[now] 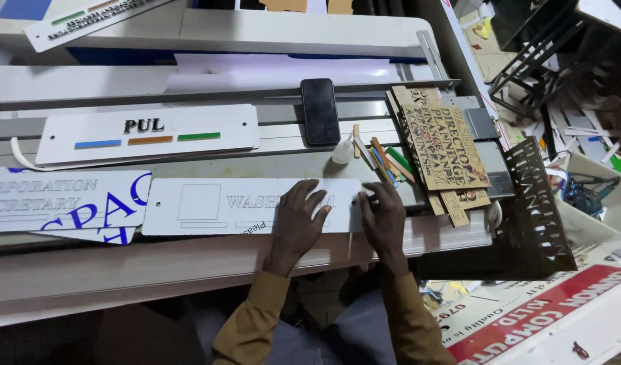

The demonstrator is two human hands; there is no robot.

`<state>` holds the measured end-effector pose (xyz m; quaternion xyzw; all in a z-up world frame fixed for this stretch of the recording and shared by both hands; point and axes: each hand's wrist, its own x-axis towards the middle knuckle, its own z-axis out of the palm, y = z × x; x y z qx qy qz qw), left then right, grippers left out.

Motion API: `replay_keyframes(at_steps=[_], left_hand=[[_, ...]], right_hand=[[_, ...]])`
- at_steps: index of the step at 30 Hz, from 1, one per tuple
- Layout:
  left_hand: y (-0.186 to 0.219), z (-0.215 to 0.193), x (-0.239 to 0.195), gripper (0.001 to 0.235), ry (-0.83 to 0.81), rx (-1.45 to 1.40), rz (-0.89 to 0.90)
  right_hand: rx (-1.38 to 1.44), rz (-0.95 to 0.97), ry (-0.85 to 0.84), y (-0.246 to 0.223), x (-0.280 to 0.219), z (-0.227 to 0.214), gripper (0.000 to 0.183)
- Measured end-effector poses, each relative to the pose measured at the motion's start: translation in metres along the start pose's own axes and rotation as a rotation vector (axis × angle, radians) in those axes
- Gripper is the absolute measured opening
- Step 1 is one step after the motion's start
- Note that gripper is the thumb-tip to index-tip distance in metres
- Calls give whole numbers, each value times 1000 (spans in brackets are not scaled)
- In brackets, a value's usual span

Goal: Gluing individual letters onto a sign board to create a nameplate.

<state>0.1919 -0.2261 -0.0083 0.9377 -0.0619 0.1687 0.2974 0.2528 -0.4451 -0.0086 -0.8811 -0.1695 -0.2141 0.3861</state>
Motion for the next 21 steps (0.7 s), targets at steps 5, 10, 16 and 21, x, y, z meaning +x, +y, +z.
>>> replay_keyframes(at_steps=[5,10,16,21], left_hand=[[5,-6,-1,37,-56,-35,-79],[7,-5,2,36,-57,-25,-94],[3,3,0,38,-12,-1,-81],[5,5,2,38,6,-17,-83]], right_hand=[[-146,78,-226,33,32,12,22],[-302,56,-451,69,65,27,13],[-408,49,-596,65,78,22,18],[-537,16,-596,54,58,13,22]])
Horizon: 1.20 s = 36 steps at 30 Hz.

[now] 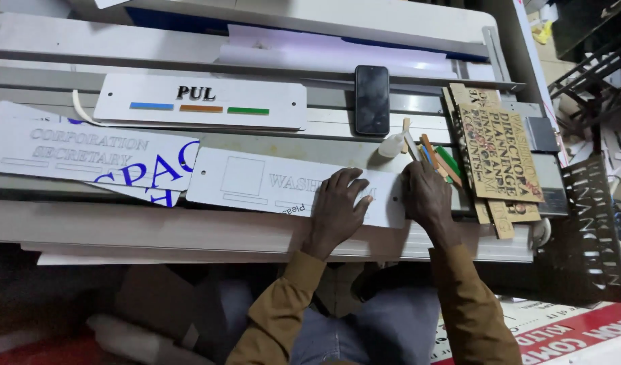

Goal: Gluing individual letters onto a sign board to create a nameplate.

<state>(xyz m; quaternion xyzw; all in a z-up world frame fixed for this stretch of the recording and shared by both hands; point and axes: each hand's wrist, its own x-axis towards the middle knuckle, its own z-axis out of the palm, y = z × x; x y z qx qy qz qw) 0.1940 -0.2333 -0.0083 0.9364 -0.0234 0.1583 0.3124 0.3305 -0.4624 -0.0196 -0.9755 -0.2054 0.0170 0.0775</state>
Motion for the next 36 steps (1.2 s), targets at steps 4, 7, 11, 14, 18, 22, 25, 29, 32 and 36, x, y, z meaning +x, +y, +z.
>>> replay_keyframes(at_steps=[4,7,11,14,18,22,25,29,32,36], left_hand=[[-1,1,1,37,-8,12,1],[2,-5,2,36,-30,-8,11],[11,-13,3,40,-70,38,-5],[17,-8,9,44,-93,70,16],[8,19,8,29,-46,19,-36],[1,15,9,24,-43,-63,-39],[-21,14,20,26,209,-558,-18],[-37,18,23,49,314,-1148,-134],[-24,9,28,38,428,-1271,-227],[7,5,31,43,452,-1279,-391]], right_hand=[[168,8,-40,-22,-25,-22,24],[316,-9,-37,-22,-32,-23,20],[629,-23,-169,-23,-38,-9,19],[735,11,-240,-41,-44,-15,22],[1065,-29,-318,-59,-50,-33,18],[1422,104,-229,-51,-59,-41,17],[1411,117,2,-45,-52,-39,22],[1186,13,33,-66,-63,-33,40],[1004,-191,68,-100,-64,-42,48],[894,-382,114,-130,-50,-40,88]])
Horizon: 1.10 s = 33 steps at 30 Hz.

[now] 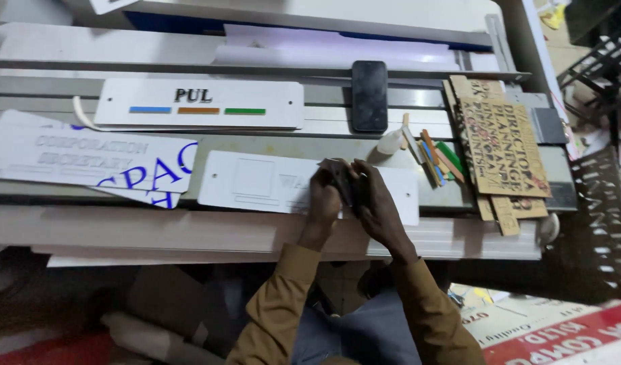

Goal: Gluing individual letters onto a sign board to create a nameplate.

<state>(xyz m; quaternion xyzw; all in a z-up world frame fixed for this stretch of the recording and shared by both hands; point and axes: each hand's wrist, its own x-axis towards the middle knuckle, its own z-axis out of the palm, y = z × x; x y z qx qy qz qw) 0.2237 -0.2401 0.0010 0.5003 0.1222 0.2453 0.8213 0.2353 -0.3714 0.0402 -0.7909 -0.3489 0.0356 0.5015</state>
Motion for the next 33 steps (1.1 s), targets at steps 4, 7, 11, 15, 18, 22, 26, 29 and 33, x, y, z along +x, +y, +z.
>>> replay_keyframes(at_steps=[4,7,11,15,18,22,26,29,33], left_hand=[[0,-8,7,41,108,-177,-43],[5,-37,29,36,123,-232,-93],[60,-94,54,27,301,-253,-27],[100,-134,49,29,374,78,251],[109,-131,30,30,168,607,173],[97,-138,16,45,-24,893,221],[98,-110,-16,84,-316,1253,215],[81,-110,-18,97,-375,1409,227],[56,-120,-10,77,-337,1491,377]], right_hand=[[-97,-53,-22,30,0,20,91],[-255,-90,21,58,-5,27,75],[-368,-32,-42,48,-1,27,65],[-427,68,-76,36,2,28,58],[-511,41,-37,49,8,36,57],[-424,10,28,35,17,46,54],[-121,17,34,27,23,56,73],[82,46,84,30,25,54,79],[313,68,112,38,23,47,85]])
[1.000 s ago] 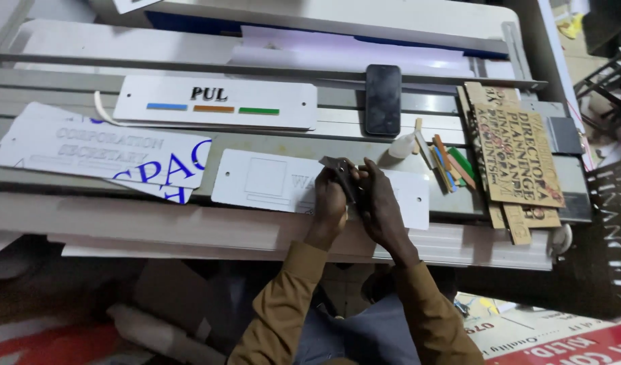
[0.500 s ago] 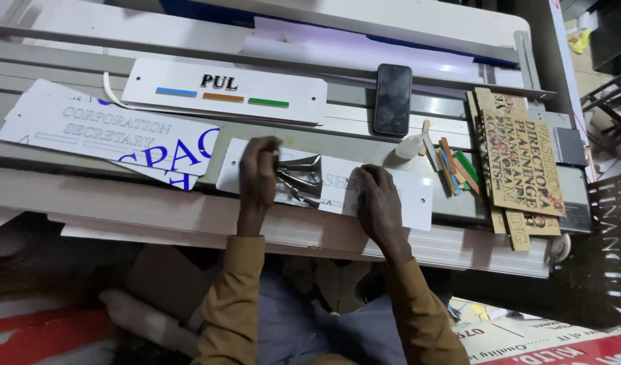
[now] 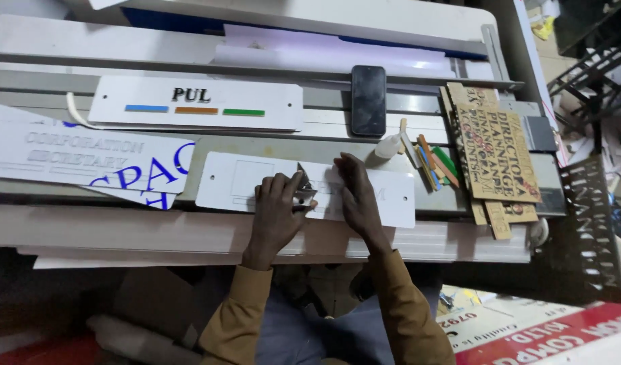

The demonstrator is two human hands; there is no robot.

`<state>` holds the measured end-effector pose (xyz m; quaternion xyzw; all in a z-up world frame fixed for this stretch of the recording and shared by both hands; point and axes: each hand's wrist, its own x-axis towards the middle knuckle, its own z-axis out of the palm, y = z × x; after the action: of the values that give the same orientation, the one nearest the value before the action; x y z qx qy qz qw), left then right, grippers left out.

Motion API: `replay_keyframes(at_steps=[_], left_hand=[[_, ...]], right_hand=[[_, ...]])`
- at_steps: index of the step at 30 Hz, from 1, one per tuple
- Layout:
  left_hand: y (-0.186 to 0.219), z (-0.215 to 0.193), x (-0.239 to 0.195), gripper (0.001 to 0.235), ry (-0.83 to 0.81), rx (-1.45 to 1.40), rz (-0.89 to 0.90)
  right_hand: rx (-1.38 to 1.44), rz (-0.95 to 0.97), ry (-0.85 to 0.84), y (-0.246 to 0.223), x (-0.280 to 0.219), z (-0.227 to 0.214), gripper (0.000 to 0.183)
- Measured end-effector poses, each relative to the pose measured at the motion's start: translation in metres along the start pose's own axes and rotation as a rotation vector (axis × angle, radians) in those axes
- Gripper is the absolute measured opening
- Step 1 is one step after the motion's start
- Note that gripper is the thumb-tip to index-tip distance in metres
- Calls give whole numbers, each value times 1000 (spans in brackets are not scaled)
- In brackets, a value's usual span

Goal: Gluing individual letters onto a sign board to create a nameplate.

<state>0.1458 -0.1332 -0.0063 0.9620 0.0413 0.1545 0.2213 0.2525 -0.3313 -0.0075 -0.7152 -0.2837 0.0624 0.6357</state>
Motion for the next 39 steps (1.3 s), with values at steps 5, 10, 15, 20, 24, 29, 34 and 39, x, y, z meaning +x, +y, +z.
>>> replay_keyframes(at_steps=[5,10,15,20,24,29,34,39], left_hand=[[-21,23,-1,66,102,-1,83],[-28,37,13,35,286,-166,6],[-15,19,10,9,336,-698,-399],[-38,32,11,28,518,-1214,-664],[-35,-11,16,21,727,-1474,-581],[-8,-71,16,23,767,-1636,-480],[19,-77,-1,24,725,-1648,-396],[10,-47,-8,32,682,-1735,-360]], right_hand=[[-208,-56,-35,7,2,8,76],[-610,-261,-101,24,-5,26,70],[-871,-224,-113,3,-3,37,51],[-824,-293,-96,15,-1,32,89],[-819,-304,-85,16,-4,37,73],[-814,-327,-67,9,4,33,60],[-823,-248,-75,14,-3,40,67],[-834,-312,-35,16,-4,43,66]])
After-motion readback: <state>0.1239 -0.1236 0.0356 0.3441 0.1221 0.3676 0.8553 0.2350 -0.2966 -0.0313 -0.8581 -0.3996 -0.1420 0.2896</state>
